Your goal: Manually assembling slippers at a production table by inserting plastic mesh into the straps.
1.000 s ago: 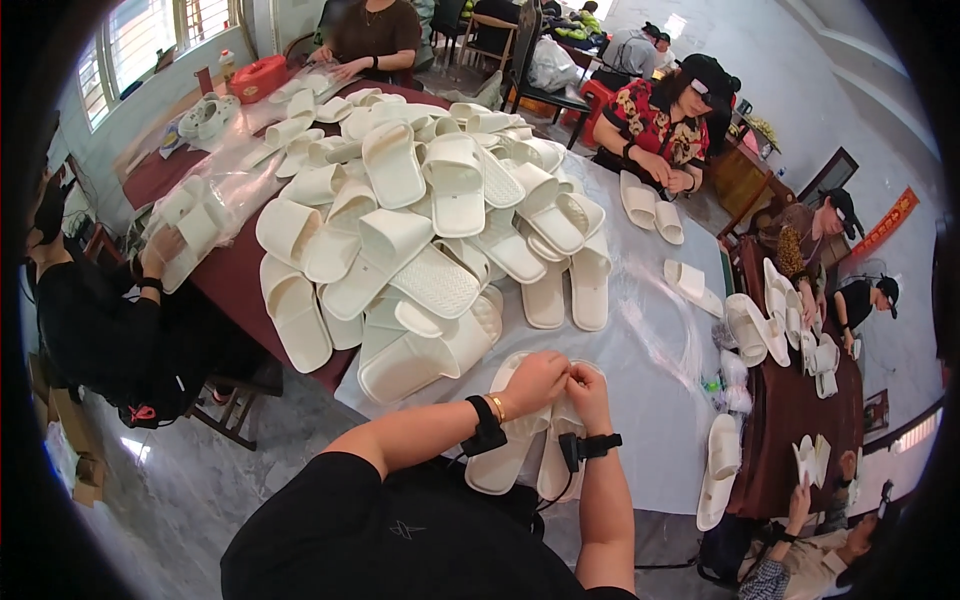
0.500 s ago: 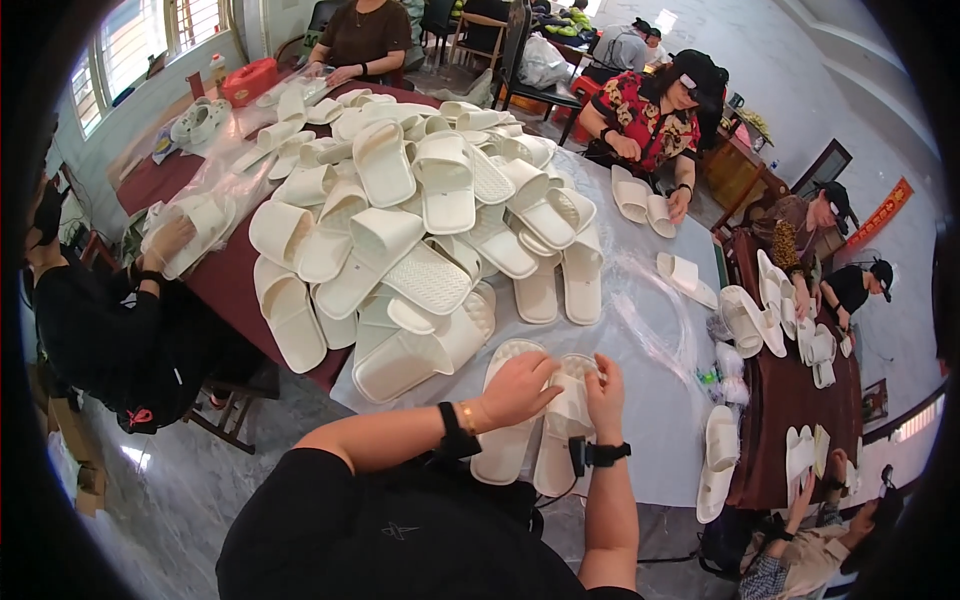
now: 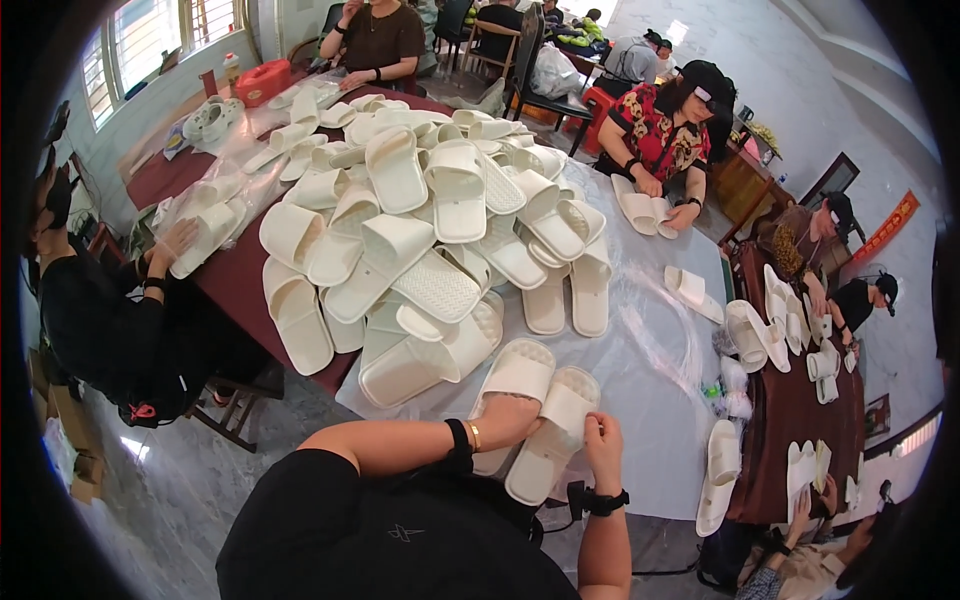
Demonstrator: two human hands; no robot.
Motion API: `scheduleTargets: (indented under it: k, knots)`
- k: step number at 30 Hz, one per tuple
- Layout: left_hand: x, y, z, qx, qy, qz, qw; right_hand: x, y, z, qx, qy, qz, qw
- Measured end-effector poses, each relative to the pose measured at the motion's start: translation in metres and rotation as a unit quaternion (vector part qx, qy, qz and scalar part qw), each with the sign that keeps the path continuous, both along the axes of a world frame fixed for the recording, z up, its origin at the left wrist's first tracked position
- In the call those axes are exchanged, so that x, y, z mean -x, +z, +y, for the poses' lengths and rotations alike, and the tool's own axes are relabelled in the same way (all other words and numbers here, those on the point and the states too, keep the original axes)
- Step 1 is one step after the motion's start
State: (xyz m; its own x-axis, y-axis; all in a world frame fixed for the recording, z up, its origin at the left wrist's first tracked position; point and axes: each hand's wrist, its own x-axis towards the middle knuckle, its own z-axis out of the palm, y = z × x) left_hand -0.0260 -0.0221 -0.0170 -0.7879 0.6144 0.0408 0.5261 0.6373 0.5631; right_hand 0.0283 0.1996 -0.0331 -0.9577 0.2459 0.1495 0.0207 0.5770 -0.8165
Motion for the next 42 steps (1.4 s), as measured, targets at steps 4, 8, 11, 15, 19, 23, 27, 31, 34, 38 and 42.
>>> scheduleTargets:
  k: [4,8,11,15,19,23,27,31,34,38,42]
  knots:
    - [0.004,-0.002,-0.001,-0.015,0.025,0.017,0.999,-0.007,0.003,0.008,0.218,-0.024,-0.067,0.973]
    - [0.008,0.039,-0.015,-0.036,0.014,0.034,0.999,-0.012,0.010,0.023,0.237,-0.071,-0.005,0.969]
    - [0.040,0.093,-0.033,-0.092,0.043,0.072,0.992,-0.023,0.013,0.047,0.227,-0.110,0.007,0.968]
    - [0.120,0.160,-0.072,-0.063,0.149,0.172,0.972,-0.045,0.020,0.079,0.210,-0.189,0.004,0.959]
    - [0.229,0.167,-0.163,0.018,0.155,0.444,0.882,-0.050,0.022,0.103,0.194,-0.226,0.047,0.953]
    - [0.292,0.106,-0.228,-0.016,0.237,0.296,0.925,-0.071,0.018,0.153,0.093,-0.307,0.065,0.945]
    - [0.264,0.093,-0.213,0.051,0.203,0.204,0.956,-0.101,0.008,0.203,-0.116,-0.470,0.093,0.870]
    - [0.233,0.096,-0.201,-0.016,0.180,0.219,0.959,-0.108,0.000,0.250,-0.222,-0.543,0.055,0.808]
    - [0.196,0.113,-0.181,-0.071,0.174,0.266,0.945,-0.096,0.010,0.246,-0.355,-0.515,-0.092,0.775]
    - [0.139,0.132,-0.132,-0.163,0.118,0.280,0.939,-0.101,0.005,0.268,-0.438,-0.441,-0.199,0.758]
    - [0.082,0.136,-0.102,-0.159,0.035,0.272,0.948,-0.092,0.012,0.263,-0.481,-0.391,-0.170,0.766]
